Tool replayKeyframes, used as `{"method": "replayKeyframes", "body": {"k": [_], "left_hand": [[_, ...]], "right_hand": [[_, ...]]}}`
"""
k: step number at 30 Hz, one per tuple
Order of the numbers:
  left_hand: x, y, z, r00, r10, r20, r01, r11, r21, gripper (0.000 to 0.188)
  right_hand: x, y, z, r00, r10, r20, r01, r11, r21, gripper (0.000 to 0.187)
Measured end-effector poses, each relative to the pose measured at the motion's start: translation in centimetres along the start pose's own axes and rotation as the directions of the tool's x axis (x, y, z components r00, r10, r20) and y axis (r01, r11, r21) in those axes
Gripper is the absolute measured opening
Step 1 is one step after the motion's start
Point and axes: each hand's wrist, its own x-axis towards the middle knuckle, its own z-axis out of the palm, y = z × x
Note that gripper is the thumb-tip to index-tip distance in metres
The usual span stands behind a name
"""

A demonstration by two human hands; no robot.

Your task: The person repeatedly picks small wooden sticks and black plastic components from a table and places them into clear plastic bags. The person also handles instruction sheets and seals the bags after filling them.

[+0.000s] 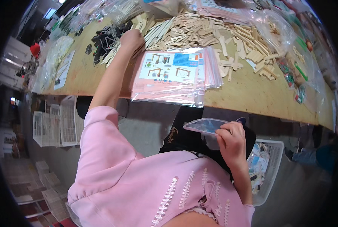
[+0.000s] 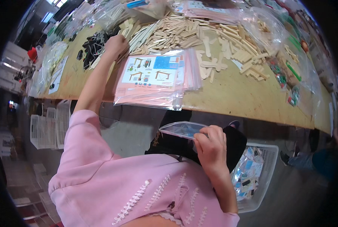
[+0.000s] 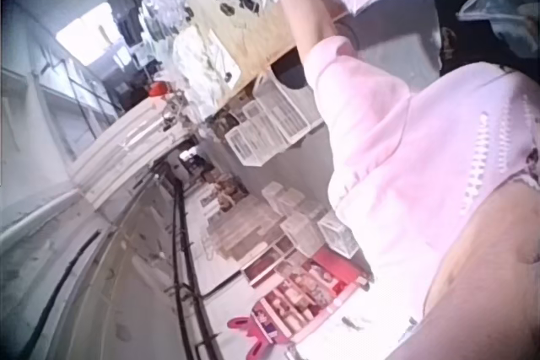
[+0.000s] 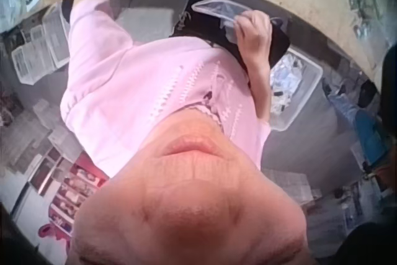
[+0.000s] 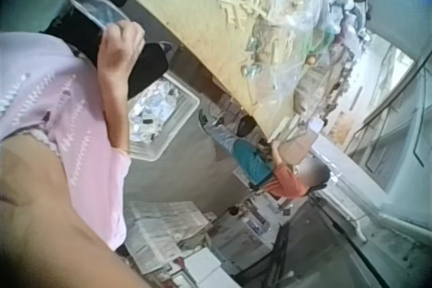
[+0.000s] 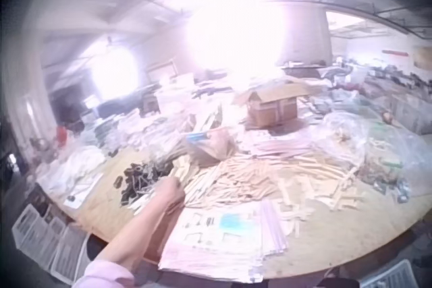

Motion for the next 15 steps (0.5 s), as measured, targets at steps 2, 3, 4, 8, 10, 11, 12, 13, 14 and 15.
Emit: {"method": "replayKeyframes", "body": {"k": [2, 3, 4, 8, 10, 11, 12, 13, 14, 15], "left_hand": [[-0.8, -1.8, -1.3, 0.987, -0.030, -0.160, 0.005, 0.988, -0.153, 0.031], [-1.6, -2.5, -1.7, 0.966, -0.033, -0.255, -0.037, 0.963, -0.266, 0.027], [-2.9, -2.3, -2.6, 0.973, 0.006, -0.232, -0.142, 0.804, -0.577, 0.021], [-13.8, 8.6, -9.5, 0.928, 0.354, -0.114, -0.241, 0.337, -0.910, 0.008], [-18.8, 10.4, -13.1, 0.801, 0.576, -0.164, -0.435, 0.371, -0.821, 0.011], [-20.6, 11.6, -14.5, 0.707, 0.685, -0.177, -0.541, 0.362, -0.759, 0.014], [-22.1, 12.5, -15.5, 0.661, 0.729, -0.174, -0.615, 0.395, -0.682, 0.017], [-23.1, 13.1, -16.2, 0.619, 0.768, -0.164, -0.687, 0.429, -0.586, 0.020], [-23.4, 13.3, -15.7, 0.579, 0.794, -0.182, -0.736, 0.413, -0.537, 0.018], [-23.5, 13.0, -15.4, 0.547, 0.815, -0.192, -0.784, 0.417, -0.460, 0.017]], "right_hand": [[-0.2, 0.4, -0.1, 1.000, 0.000, -0.013, 0.000, 1.000, -0.008, 0.017], [-0.3, 0.7, 0.0, 1.000, 0.000, -0.024, 0.000, 1.000, 0.010, 0.014], [-0.3, 1.0, 0.1, 0.999, -0.010, -0.043, 0.011, 1.000, 0.006, 0.012], [-0.9, 1.2, -1.3, 0.997, 0.003, -0.072, -0.009, 0.996, -0.086, 0.006], [-0.2, 1.2, -1.0, 0.997, -0.027, -0.075, 0.025, 0.999, -0.031, 0.005], [0.1, 1.2, -1.0, 0.996, -0.048, -0.077, 0.047, 0.999, -0.012, 0.005], [0.1, 1.0, -1.0, 0.996, -0.055, -0.068, 0.053, 0.998, -0.028, 0.006], [0.5, 0.8, -0.8, 0.995, -0.076, -0.064, 0.073, 0.997, -0.038, 0.006], [0.7, 0.6, -0.7, 0.994, -0.099, -0.056, 0.096, 0.994, -0.049, 0.007], [0.8, 0.2, -0.6, 0.992, -0.119, -0.044, 0.115, 0.991, -0.074, 0.008]]}}
